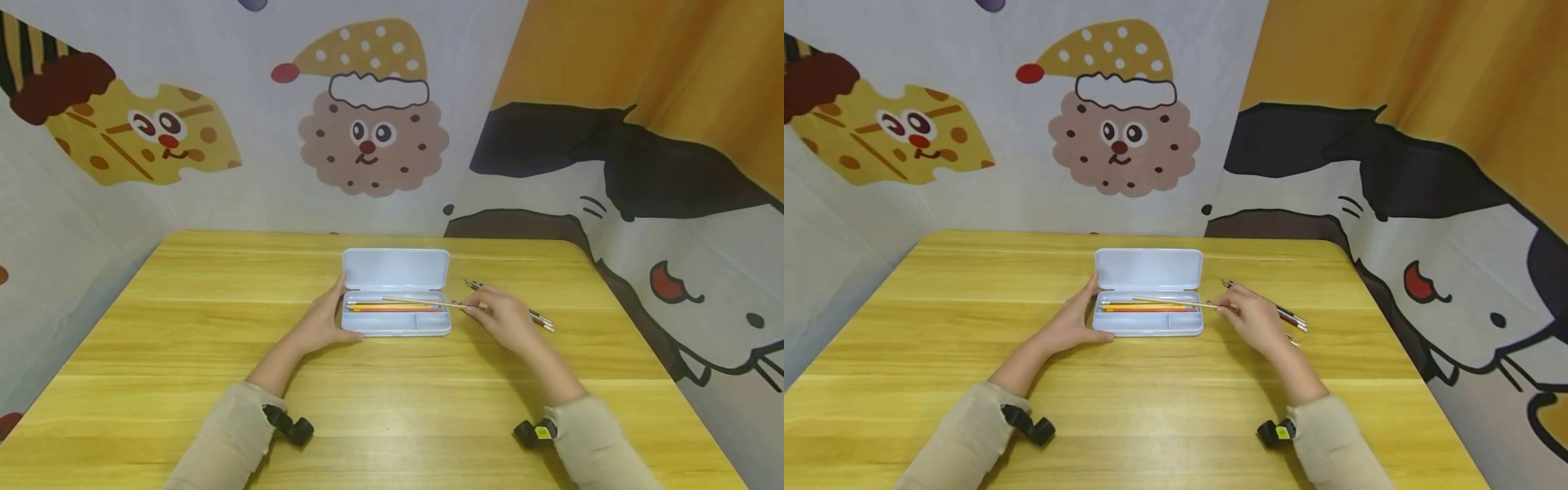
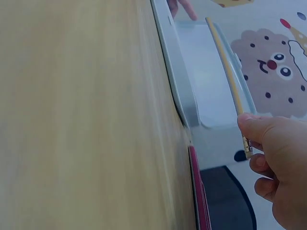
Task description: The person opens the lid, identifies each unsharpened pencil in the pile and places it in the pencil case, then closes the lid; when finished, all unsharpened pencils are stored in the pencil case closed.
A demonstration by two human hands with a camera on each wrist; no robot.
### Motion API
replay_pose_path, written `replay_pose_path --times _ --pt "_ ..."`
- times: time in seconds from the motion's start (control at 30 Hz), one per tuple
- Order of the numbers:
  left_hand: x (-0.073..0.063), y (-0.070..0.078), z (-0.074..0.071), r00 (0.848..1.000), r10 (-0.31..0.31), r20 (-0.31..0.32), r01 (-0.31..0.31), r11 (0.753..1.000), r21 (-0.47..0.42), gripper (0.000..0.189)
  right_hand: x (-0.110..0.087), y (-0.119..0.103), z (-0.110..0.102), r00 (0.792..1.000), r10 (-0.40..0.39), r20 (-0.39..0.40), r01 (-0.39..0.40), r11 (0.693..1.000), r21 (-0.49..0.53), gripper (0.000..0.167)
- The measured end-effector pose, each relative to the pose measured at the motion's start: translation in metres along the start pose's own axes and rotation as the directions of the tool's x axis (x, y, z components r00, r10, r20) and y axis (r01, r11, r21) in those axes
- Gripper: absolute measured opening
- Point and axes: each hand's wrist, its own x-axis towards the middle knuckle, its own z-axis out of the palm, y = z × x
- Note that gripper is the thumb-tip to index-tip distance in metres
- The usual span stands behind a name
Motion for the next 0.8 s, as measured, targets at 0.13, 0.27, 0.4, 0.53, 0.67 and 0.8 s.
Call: replay_pose_path --times 0.13,0.27,0.4,0.53,0.67,0.8 --pt "0.0 -0.001 0.001 1.0 0.0 -0.001 0.0 1.0 0.018 0.136 0.008 -0.006 0.007 1.0 -0.024 0.01 0.024 1.0 0.02 0.008" --pt "0.001 -0.002 0.0 1.0 0.006 -0.001 -0.006 1.0 0.012 0.136 0.015 -0.011 0.014 0.999 -0.039 0.012 0.039 0.999 0.024 0.008" --pt "0.001 -0.002 0.0 1.0 0.009 0.0 -0.009 1.0 -0.003 0.136 0.02 -0.014 0.02 0.999 -0.048 0.018 0.047 0.998 0.042 0.007" --pt "0.001 -0.002 0.0 1.0 0.016 -0.001 -0.016 1.0 -0.008 0.136 0.025 -0.015 0.026 0.998 -0.055 0.027 0.053 0.998 0.045 0.007" --pt "0.001 -0.002 0.0 1.0 0.022 -0.004 -0.022 1.0 -0.012 0.136 0.031 -0.018 0.031 0.997 -0.058 0.043 0.055 0.997 0.053 0.006" --pt "0.001 -0.003 0.001 1.0 0.019 0.0 -0.019 1.0 -0.018 0.136 0.036 -0.021 0.037 0.996 -0.059 0.061 0.054 0.995 0.084 0.007"
